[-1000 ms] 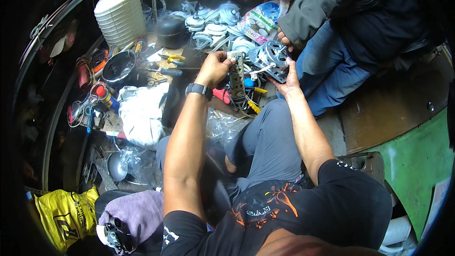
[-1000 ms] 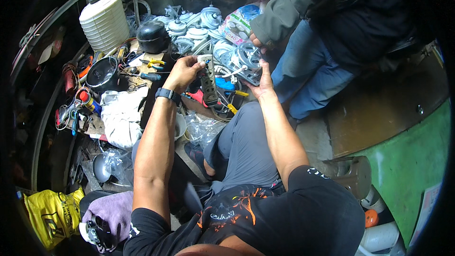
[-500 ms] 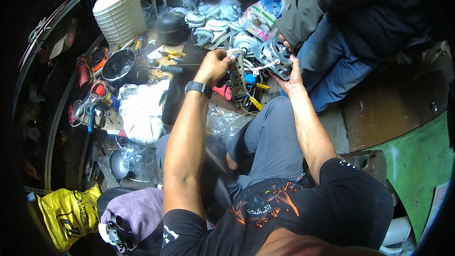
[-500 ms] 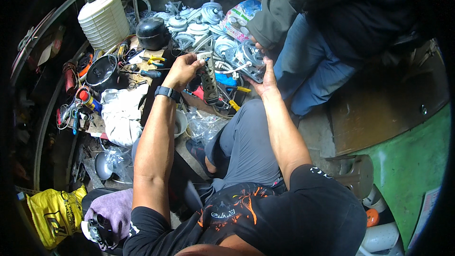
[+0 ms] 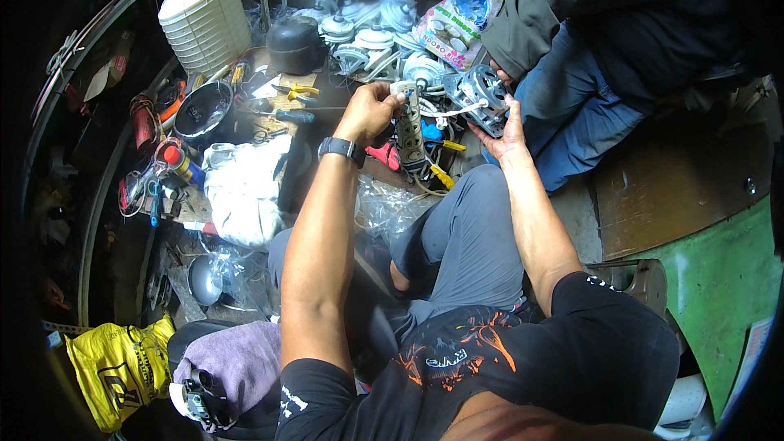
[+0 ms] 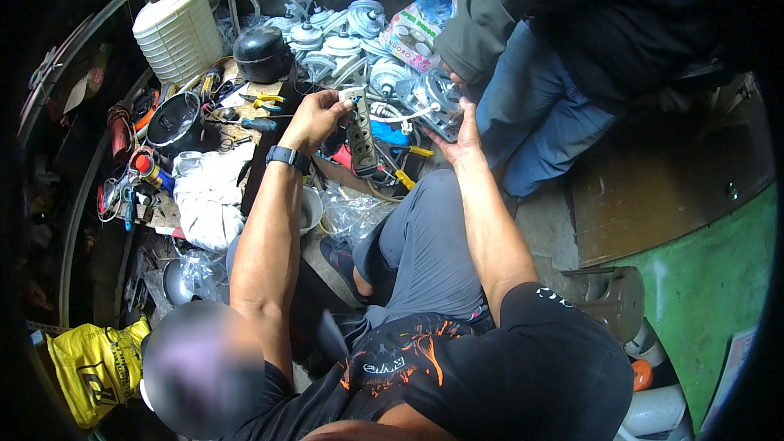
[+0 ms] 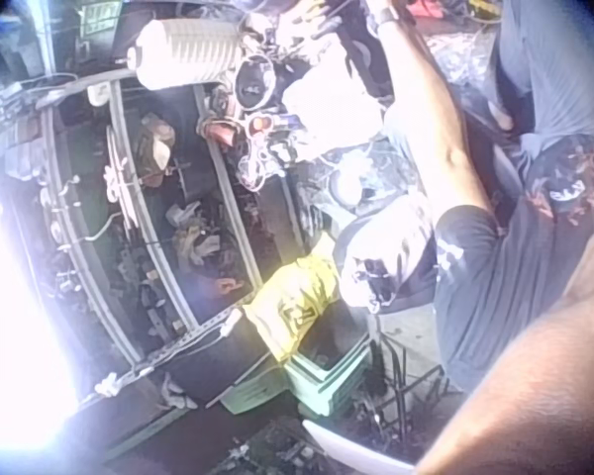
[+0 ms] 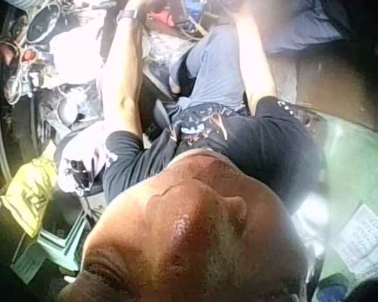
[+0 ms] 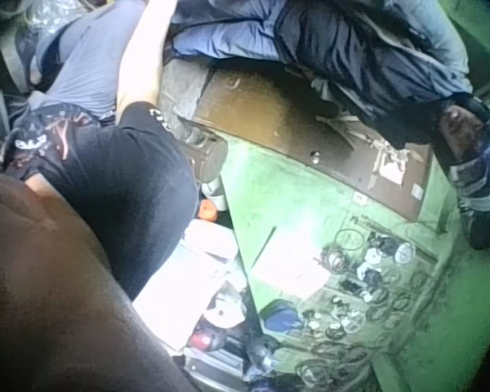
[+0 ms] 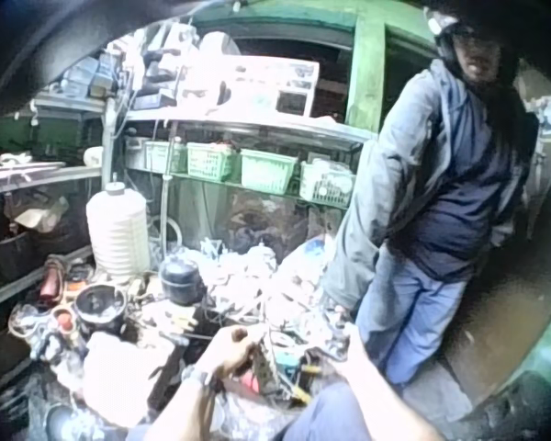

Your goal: The person wires an electrical circuit component by stripping wire ends with a tool, twisting wires together by hand, and securing the connections to a plastic housing component.

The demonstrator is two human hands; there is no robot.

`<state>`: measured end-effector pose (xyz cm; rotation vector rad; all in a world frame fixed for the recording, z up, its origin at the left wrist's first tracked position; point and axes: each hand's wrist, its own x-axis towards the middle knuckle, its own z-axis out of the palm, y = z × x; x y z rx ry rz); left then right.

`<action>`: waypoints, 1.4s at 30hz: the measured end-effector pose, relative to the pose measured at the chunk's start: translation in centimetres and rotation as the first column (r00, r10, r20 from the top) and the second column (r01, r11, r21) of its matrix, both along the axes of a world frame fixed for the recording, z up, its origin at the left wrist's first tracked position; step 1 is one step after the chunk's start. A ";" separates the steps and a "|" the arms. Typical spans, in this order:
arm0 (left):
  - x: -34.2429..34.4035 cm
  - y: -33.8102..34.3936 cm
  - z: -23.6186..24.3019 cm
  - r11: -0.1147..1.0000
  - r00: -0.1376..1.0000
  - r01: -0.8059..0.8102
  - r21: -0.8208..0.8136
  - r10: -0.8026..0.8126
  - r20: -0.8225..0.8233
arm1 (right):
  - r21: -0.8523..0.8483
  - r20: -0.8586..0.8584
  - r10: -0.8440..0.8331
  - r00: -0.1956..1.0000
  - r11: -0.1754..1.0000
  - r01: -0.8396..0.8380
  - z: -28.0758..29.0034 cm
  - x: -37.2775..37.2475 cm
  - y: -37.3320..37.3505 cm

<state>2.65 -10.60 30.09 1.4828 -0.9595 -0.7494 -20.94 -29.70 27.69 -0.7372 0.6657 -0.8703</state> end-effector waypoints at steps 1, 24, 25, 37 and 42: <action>0.0 0.0 -0.1 1.000 1.000 -0.006 -0.002 0.006 0.004 | 0.003 0.000 -0.002 1.000 1.000 0.002 0.0 0.0 0.0; -0.1 -0.2 -0.3 0.997 0.998 -0.056 -0.052 0.058 0.026 | -0.001 -0.003 0.009 1.000 1.000 -0.009 -0.4 -0.3 -0.4; -0.2 -0.1 -0.2 0.998 0.998 -0.052 -0.046 0.053 0.032 | -0.015 -0.004 0.017 1.000 1.000 -0.017 -0.5 -0.3 -0.4; -0.1 0.0 -0.4 0.996 0.998 -0.061 -0.066 0.061 0.008 | 0.016 -0.034 0.017 0.999 1.000 -0.017 -0.5 -0.2 -0.2; -0.7 0.3 0.2 0.996 0.998 -0.062 -0.062 0.061 -0.016 | 0.012 -0.034 -0.010 0.999 1.000 0.010 -0.5 -0.3 -0.4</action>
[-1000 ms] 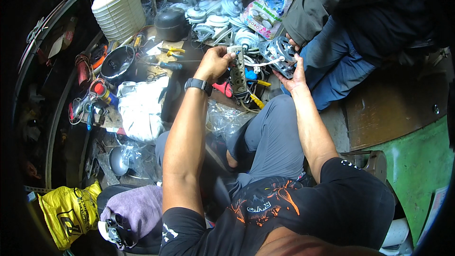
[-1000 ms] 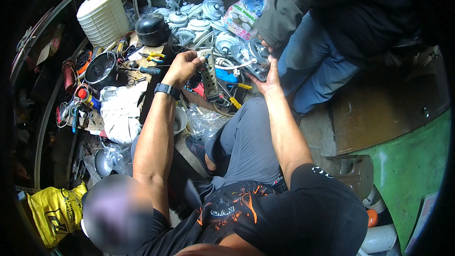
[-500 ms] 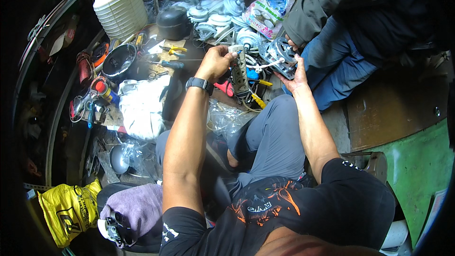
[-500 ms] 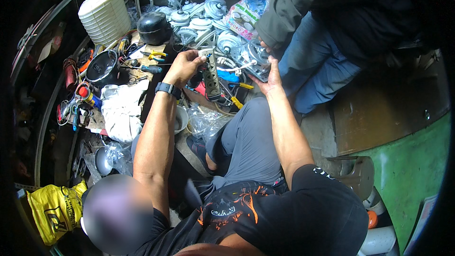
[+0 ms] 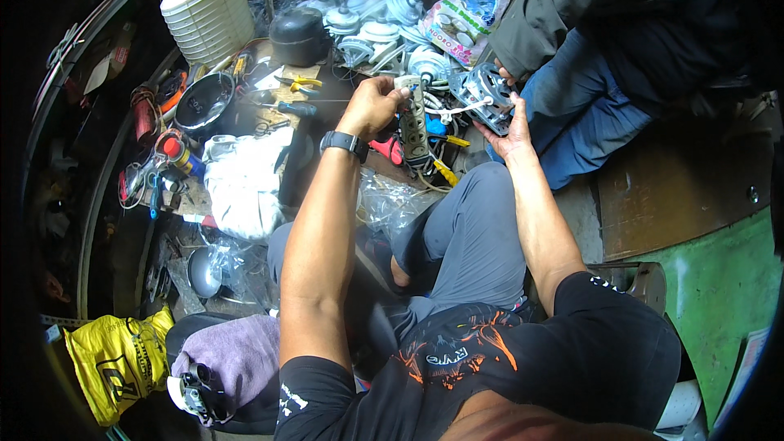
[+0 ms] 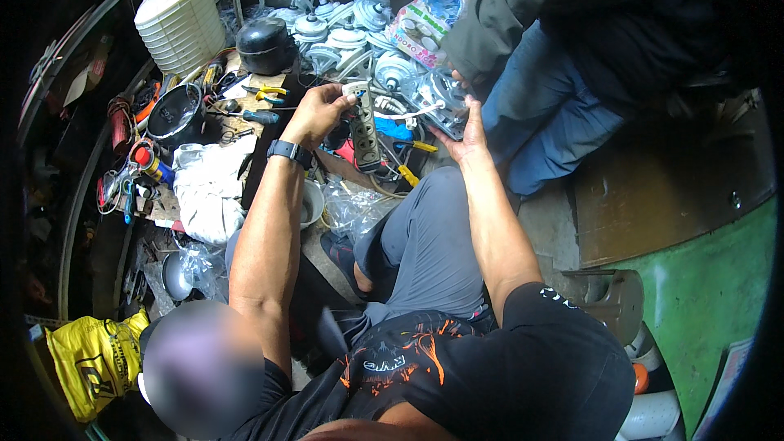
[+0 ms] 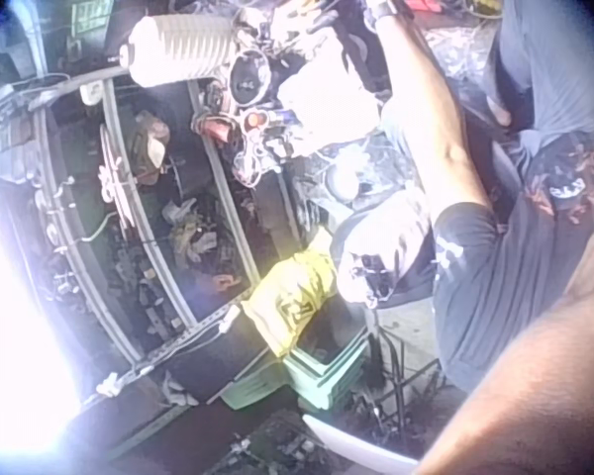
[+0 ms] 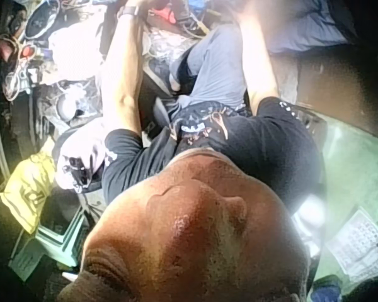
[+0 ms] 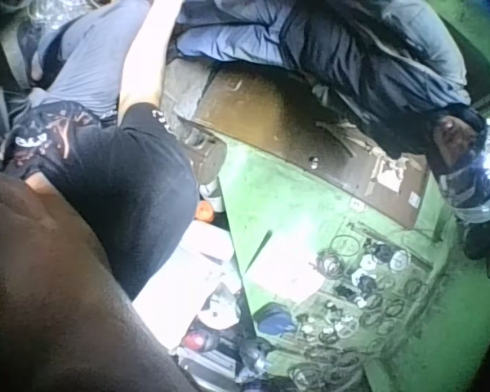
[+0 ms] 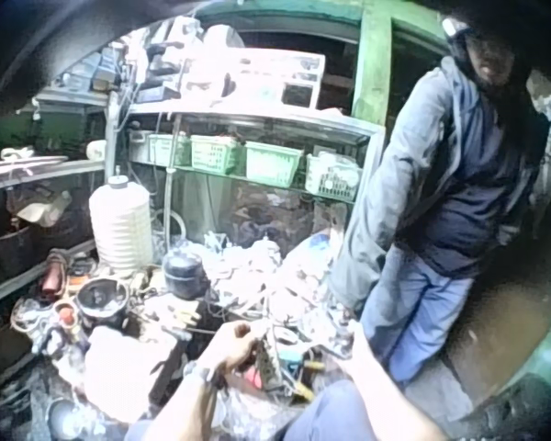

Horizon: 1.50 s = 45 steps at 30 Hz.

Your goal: The person wires an electrical circuit component by stripping wire ends with a tool, twisting wires together by hand, and securing the connections to a plastic housing component.

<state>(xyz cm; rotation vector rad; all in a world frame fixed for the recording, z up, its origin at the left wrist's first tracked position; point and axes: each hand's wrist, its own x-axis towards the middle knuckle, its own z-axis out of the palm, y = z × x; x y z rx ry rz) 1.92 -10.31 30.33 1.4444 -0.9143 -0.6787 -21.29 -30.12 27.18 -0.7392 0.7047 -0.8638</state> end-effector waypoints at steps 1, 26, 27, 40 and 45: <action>-0.1 0.0 0.1 1.000 1.000 -0.004 0.000 0.004 -0.003 | 0.001 0.002 -0.011 1.000 1.000 0.011 0.2 0.1 0.2; 2.2 11.1 1.2 0.968 0.971 -0.235 0.089 0.238 -0.025 | -0.011 -0.095 0.519 0.849 0.853 -0.523 0.3 7.9 3.0; 2.2 11.5 1.1 0.969 0.968 -0.245 0.024 0.246 -0.037 | -0.041 -0.082 0.543 0.836 0.836 -0.547 0.3 8.6 2.9; 3.3 25.0 -1.9 0.833 0.806 -0.543 0.101 0.551 -0.216 | -0.009 -0.095 0.856 0.508 0.510 -0.860 -5.4 22.8 10.3; 3.3 29.7 -3.0 0.770 0.735 -0.626 0.121 0.635 -0.239 | 0.005 -0.227 0.891 0.394 0.406 -0.914 -8.6 28.9 15.5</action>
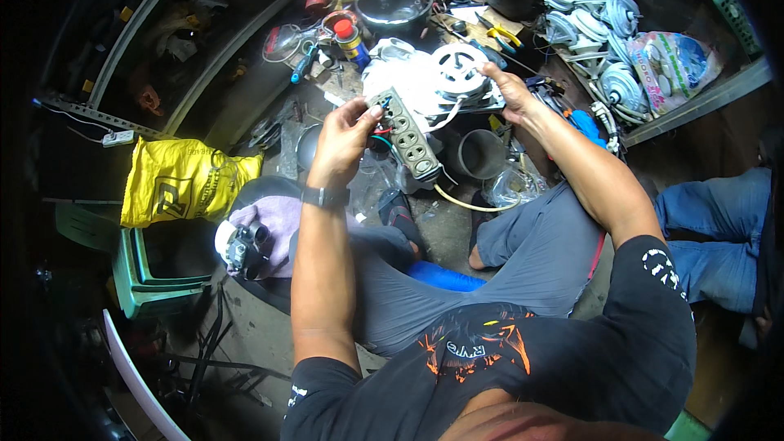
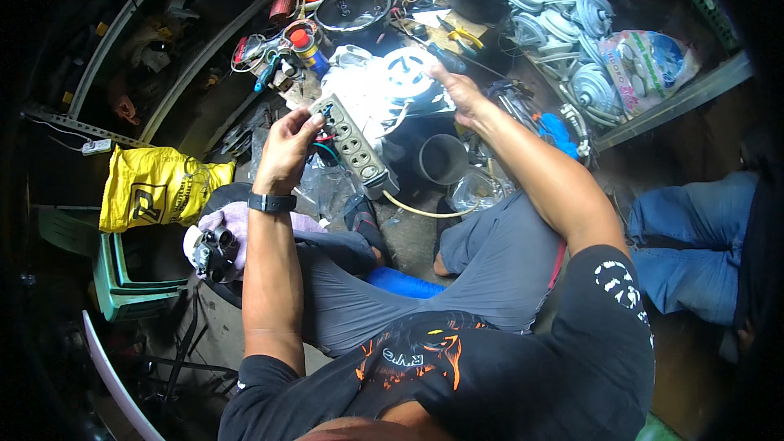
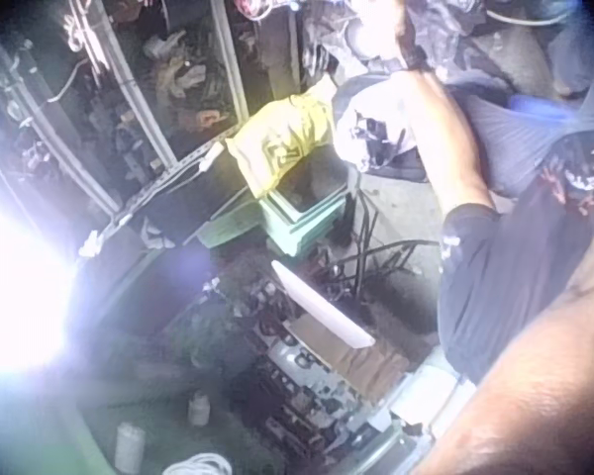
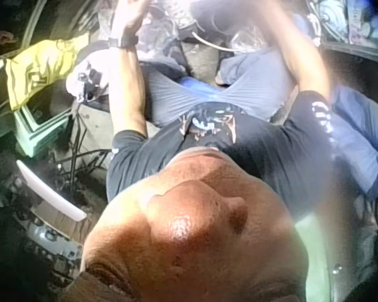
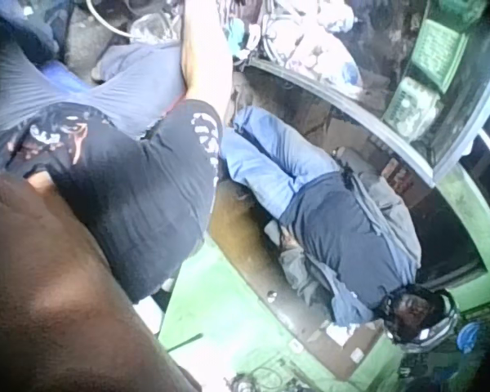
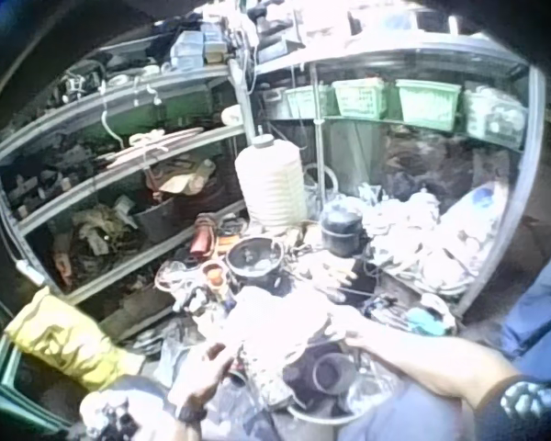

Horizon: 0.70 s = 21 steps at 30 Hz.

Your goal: The person wires an electrical circuit component by stripping wire ends with a tool, twisting wires together by hand, and securing the connections to a plastic housing component.

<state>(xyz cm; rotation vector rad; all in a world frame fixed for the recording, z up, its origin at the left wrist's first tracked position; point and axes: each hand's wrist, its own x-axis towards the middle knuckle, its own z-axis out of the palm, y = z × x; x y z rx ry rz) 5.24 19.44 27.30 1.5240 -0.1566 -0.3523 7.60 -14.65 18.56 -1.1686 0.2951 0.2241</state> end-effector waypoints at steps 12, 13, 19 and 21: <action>-0.1 2.6 -0.4 0.995 0.997 -0.022 0.094 0.029 -0.072 | -0.268 0.048 0.188 0.981 0.948 -0.169 -2.6 4.7 7.9; -0.2 2.7 -0.4 0.993 0.997 -0.029 0.117 0.037 -0.065 | -0.265 0.045 0.194 0.980 0.948 -0.175 -2.4 4.7 8.2; 0.9 3.4 -2.1 0.997 0.998 -0.010 0.074 0.015 -0.063 | -0.260 0.052 0.238 0.970 0.941 -0.217 -3.6 5.4 7.8; 1.1 3.6 -2.3 0.997 0.998 -0.012 0.077 0.017 -0.066 | -0.289 0.057 0.236 0.970 0.934 -0.210 -4.0 5.6 7.8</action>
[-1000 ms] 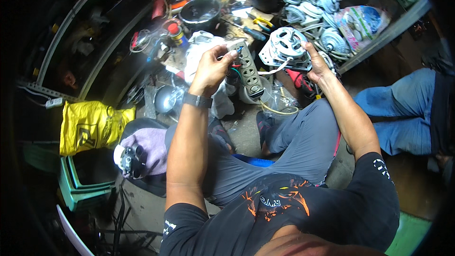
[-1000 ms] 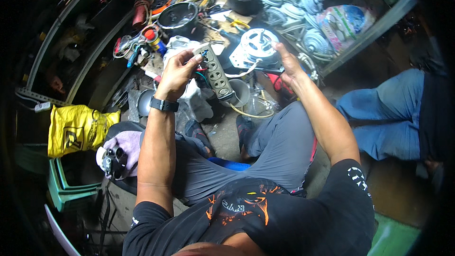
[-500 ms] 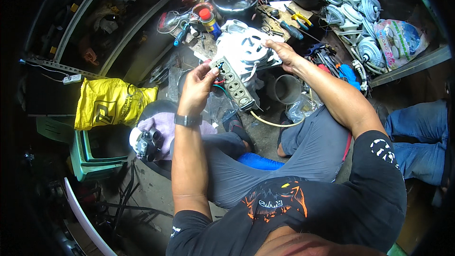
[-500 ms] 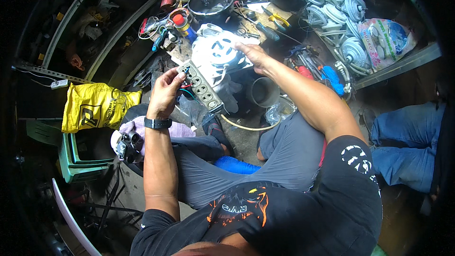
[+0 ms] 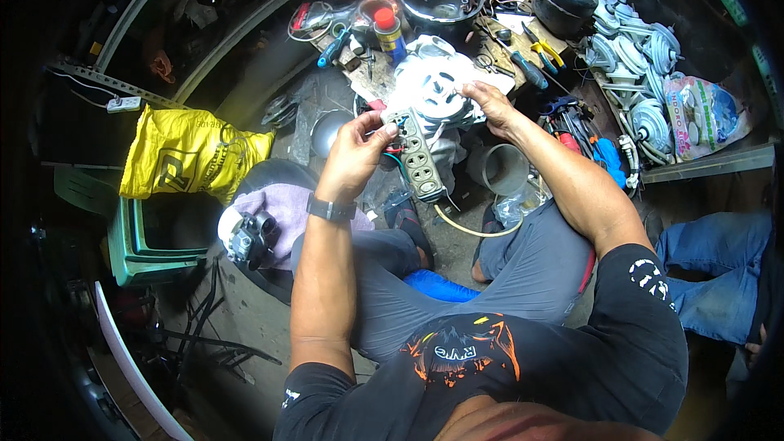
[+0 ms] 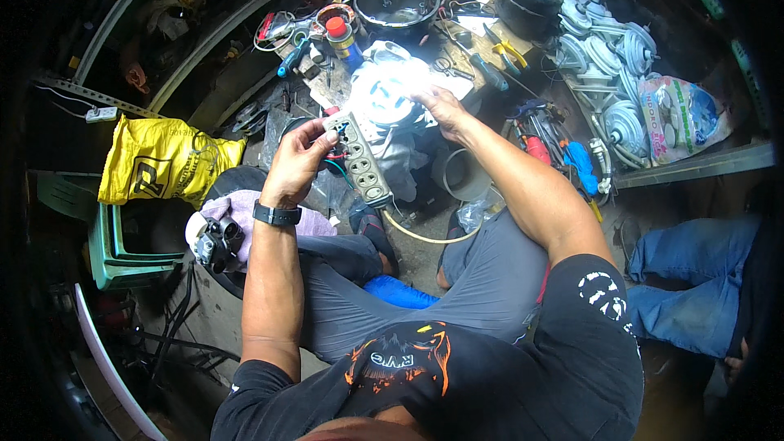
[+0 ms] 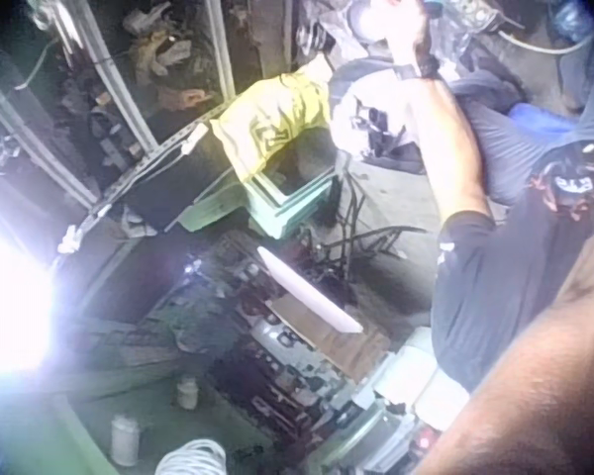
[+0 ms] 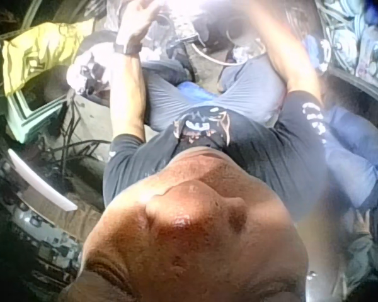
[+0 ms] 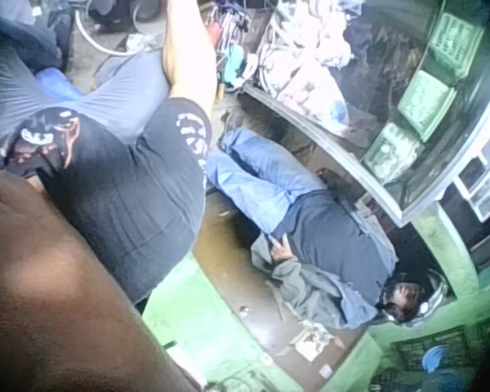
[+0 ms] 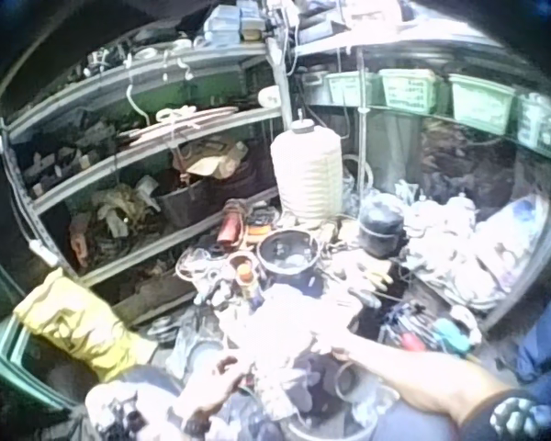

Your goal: The person wires an electrical circuit component by stripping wire ends with a tool, twisting wires together by hand, and securing the connections to a plastic housing component.

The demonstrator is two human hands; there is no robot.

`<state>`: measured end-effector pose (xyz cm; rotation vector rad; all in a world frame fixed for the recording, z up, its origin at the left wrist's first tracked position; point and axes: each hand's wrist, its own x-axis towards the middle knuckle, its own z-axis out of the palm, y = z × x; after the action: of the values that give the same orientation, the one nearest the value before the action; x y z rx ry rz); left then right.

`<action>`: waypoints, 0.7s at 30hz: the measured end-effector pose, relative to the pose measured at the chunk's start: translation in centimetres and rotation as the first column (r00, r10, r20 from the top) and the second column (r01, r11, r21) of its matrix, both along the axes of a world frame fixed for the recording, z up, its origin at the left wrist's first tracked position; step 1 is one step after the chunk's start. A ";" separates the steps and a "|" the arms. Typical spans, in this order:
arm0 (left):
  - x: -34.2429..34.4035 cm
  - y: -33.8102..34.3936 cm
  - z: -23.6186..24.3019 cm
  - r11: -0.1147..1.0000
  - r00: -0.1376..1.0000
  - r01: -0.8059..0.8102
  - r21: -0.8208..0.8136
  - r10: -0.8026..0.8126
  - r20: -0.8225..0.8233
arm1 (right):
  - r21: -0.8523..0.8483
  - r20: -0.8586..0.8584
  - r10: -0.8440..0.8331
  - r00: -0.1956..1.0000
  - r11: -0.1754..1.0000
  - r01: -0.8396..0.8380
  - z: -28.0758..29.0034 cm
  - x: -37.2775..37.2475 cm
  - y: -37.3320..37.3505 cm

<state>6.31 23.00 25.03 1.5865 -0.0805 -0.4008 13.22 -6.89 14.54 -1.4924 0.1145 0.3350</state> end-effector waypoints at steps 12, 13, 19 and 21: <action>1.5 -0.2 0.9 0.996 0.996 -0.074 -0.058 0.072 -0.045 | -0.232 -0.025 0.035 0.999 0.972 -0.039 1.3 2.0 0.1; 1.5 -0.3 1.3 0.996 0.996 -0.081 -0.042 0.079 -0.052 | -0.294 -0.021 0.060 0.998 0.954 -0.063 1.6 2.1 -0.3; 2.2 -0.1 0.6 0.997 0.995 -0.077 0.007 0.077 -0.062 | -0.525 0.064 0.071 0.995 0.851 -0.027 2.9 1.0 -1.1; 2.5 -0.3 0.3 0.998 0.996 -0.065 -0.006 0.064 -0.062 | -0.542 0.093 0.087 0.992 0.840 -0.023 3.4 0.3 -1.0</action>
<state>8.78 22.70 25.38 1.5635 0.0162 -0.3980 13.57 -7.85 17.96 -2.0796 0.0773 0.2730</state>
